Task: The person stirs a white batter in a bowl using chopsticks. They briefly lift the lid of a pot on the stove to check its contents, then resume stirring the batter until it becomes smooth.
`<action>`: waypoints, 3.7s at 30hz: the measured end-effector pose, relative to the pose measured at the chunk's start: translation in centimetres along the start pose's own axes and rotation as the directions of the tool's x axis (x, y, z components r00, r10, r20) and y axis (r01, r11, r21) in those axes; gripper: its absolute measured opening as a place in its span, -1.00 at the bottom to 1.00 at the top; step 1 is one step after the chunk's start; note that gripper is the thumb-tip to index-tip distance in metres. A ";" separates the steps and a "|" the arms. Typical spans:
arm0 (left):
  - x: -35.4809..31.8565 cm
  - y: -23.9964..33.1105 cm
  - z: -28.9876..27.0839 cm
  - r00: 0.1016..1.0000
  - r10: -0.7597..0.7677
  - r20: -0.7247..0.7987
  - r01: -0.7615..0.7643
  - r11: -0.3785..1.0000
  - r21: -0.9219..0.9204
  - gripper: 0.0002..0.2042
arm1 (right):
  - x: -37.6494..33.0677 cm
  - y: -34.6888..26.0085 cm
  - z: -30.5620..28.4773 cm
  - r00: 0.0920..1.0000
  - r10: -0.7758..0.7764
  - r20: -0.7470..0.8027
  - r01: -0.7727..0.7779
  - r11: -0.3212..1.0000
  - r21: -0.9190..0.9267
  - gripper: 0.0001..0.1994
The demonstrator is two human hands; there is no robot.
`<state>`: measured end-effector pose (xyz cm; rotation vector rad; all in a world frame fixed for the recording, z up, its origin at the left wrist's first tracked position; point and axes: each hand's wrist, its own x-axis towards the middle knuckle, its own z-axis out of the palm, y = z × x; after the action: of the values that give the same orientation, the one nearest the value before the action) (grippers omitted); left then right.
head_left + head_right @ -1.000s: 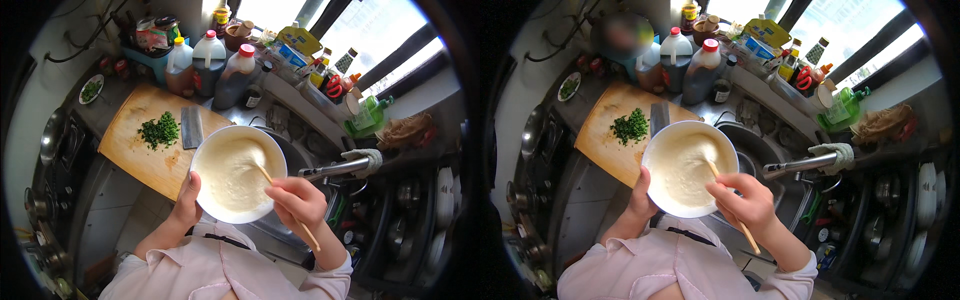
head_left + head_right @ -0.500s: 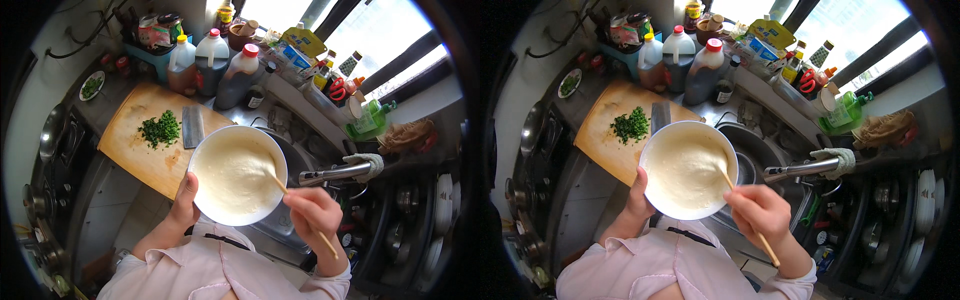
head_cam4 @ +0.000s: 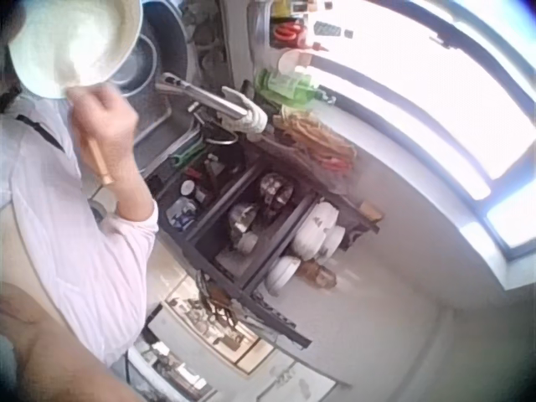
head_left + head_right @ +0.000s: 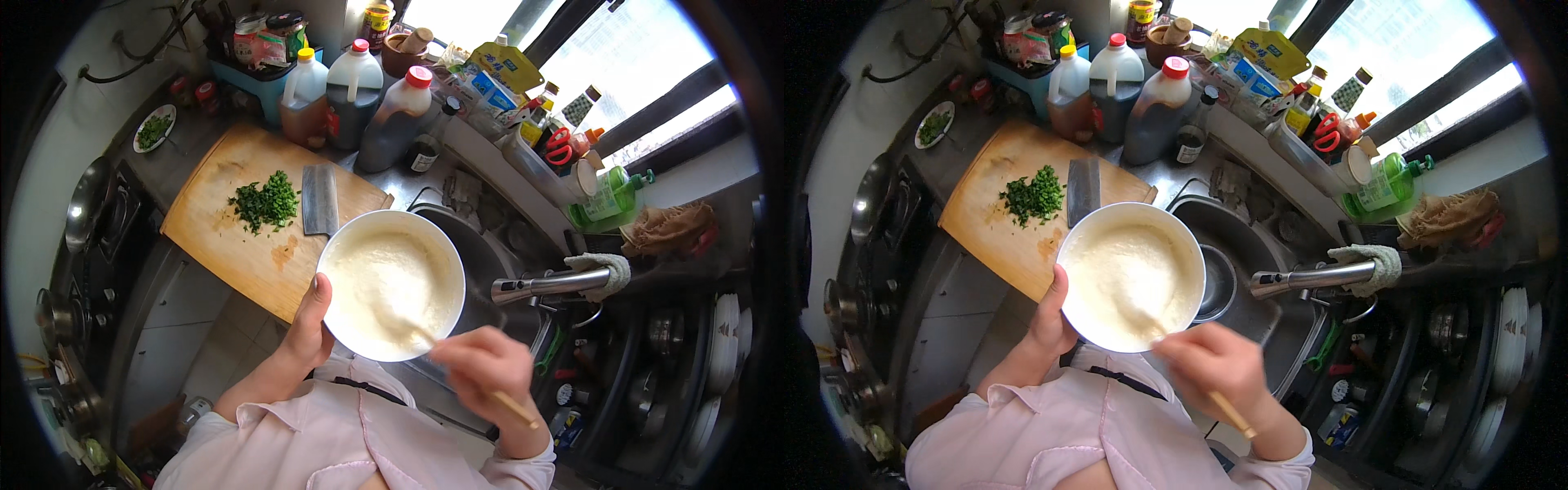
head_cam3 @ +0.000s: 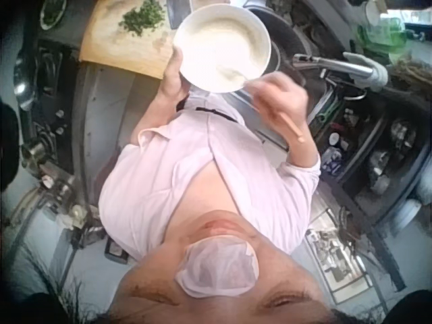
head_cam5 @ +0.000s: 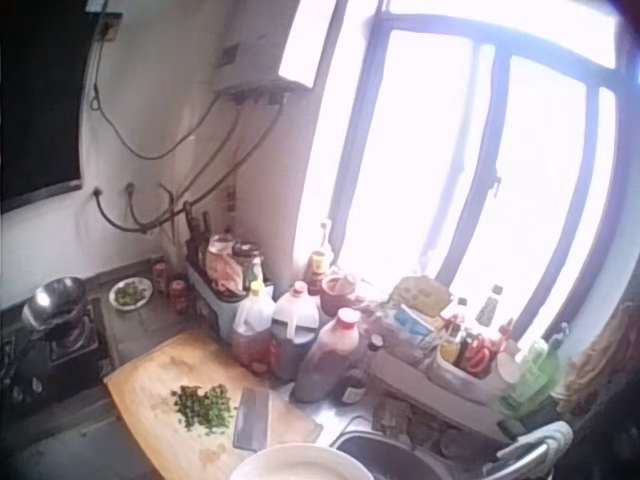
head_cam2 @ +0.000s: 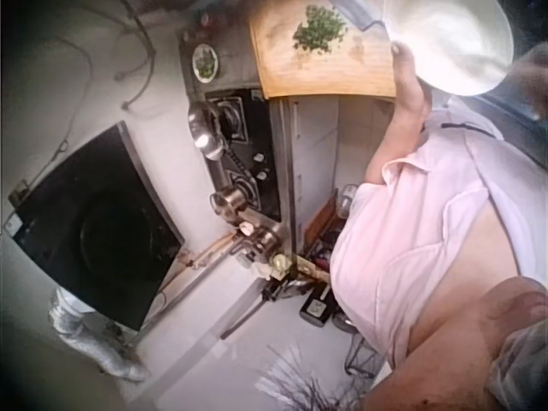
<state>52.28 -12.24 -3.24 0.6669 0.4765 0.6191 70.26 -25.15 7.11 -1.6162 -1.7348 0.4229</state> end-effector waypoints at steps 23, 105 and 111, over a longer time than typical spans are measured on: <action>-0.1 -0.6 -0.9 0.994 0.091 -0.066 -0.091 0.996 0.001 -0.26 | 1.1 -0.8 2.0 0.975 -0.218 -0.033 0.218 0.976 -0.009 -0.75; -1.8 -2.6 -2.1 0.991 0.012 -0.135 0.003 0.994 0.108 -0.32 | -5.4 4.9 7.9 0.875 0.411 -0.257 -0.168 0.754 0.635 -0.84; -1.8 -2.8 -1.6 0.997 -0.021 -0.080 0.029 0.994 0.106 -0.31 | -2.3 5.7 6.3 0.794 0.301 -0.529 0.016 0.859 0.512 -0.87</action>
<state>51.15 -14.49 -5.90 0.7390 0.5935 0.6011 69.93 -24.97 -1.69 -1.3090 -0.9221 0.3434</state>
